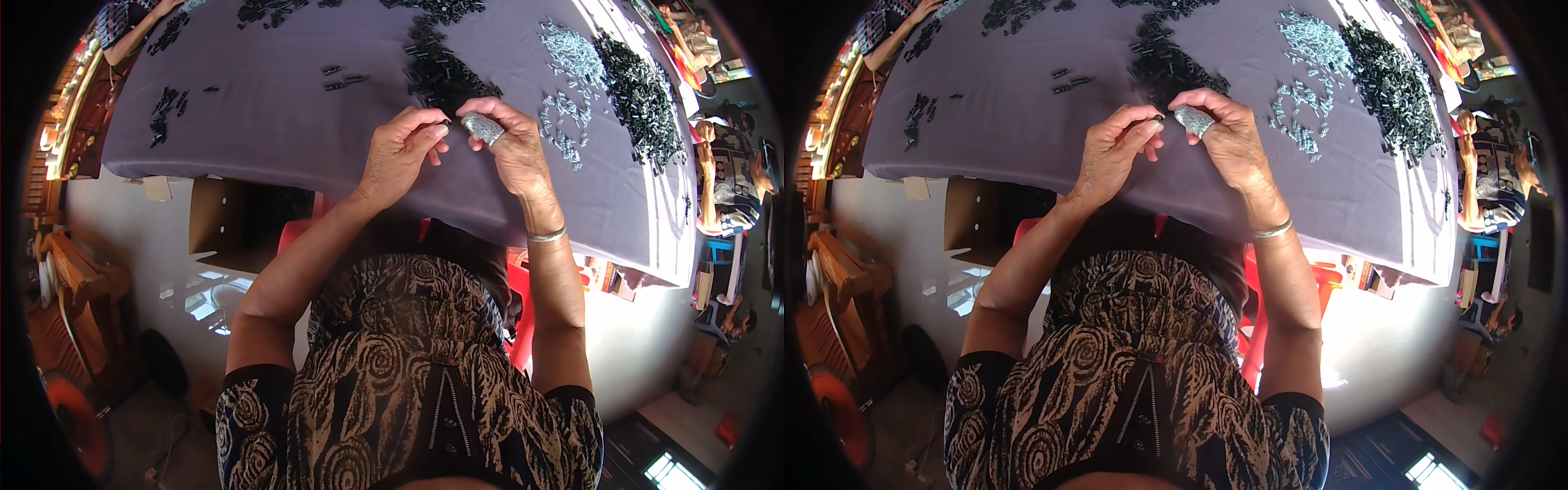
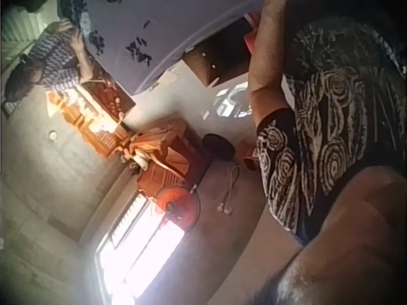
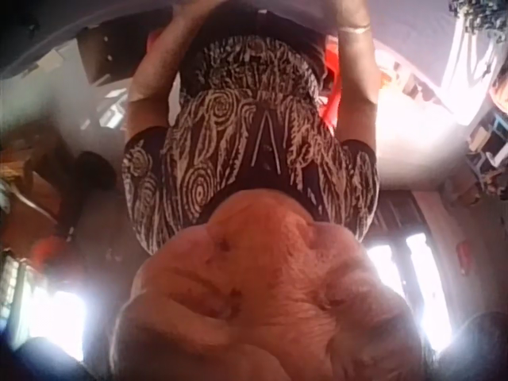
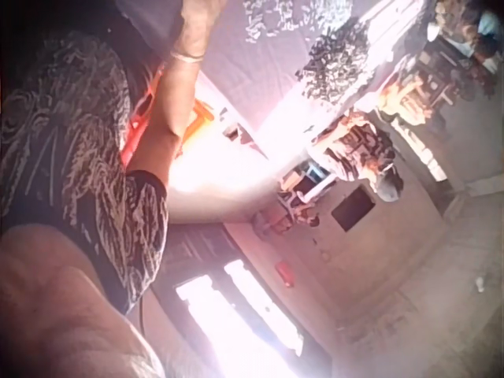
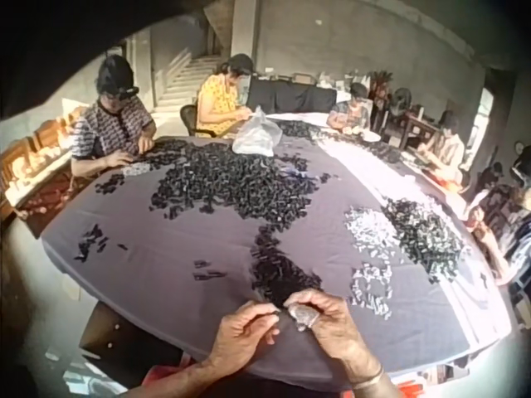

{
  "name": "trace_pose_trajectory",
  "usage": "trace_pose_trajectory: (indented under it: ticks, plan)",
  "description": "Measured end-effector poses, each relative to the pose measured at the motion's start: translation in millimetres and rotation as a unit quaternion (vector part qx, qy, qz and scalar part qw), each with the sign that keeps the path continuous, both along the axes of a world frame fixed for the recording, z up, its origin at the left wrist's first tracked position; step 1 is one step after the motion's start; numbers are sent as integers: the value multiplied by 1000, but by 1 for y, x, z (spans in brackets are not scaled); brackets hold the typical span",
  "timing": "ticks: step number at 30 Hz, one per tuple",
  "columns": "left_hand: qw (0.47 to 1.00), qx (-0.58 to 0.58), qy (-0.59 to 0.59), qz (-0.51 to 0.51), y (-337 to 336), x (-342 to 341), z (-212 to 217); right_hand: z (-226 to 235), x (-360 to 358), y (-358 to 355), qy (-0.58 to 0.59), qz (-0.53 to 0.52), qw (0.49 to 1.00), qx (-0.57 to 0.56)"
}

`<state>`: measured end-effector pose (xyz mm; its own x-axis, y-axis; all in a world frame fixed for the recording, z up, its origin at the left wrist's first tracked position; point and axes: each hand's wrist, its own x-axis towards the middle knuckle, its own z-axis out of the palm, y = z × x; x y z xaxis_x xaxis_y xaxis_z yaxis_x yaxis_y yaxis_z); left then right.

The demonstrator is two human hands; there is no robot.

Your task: The person assembles small plastic components by hand, picking up plastic pieces, inserting small pins into them, and placing the assembled pieces on the table.

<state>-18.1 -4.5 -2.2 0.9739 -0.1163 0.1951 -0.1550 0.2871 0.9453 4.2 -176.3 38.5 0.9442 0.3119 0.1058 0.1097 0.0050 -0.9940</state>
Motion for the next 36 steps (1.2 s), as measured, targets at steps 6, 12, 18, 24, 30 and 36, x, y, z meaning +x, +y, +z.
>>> trace_pose_trajectory:
  ticks: [6, 12, 18, 24, 30, 36]
  plan:
    - [1000, -11, 20, -6, 0, -1, 1, -8, -2, 10, 0, -14, 998, 67]
    - [1000, -12, 15, -9, 0, -1, 0, -11, -2, 9, 1, -18, 999, 46]
    - [1000, 5, 6, -26, 2, 0, 0, -5, -1, 8, -111, -34, 991, -71]
    - [997, -5, 54, -57, 6, 1, 4, 0, -5, 11, -216, -49, 964, -146]
    - [991, -35, 108, -72, 8, 1, 14, -4, -5, 13, -238, -63, 955, -164]
    - [987, -45, 137, -72, 6, 4, 16, -1, -5, 8, -189, -30, 973, -129]
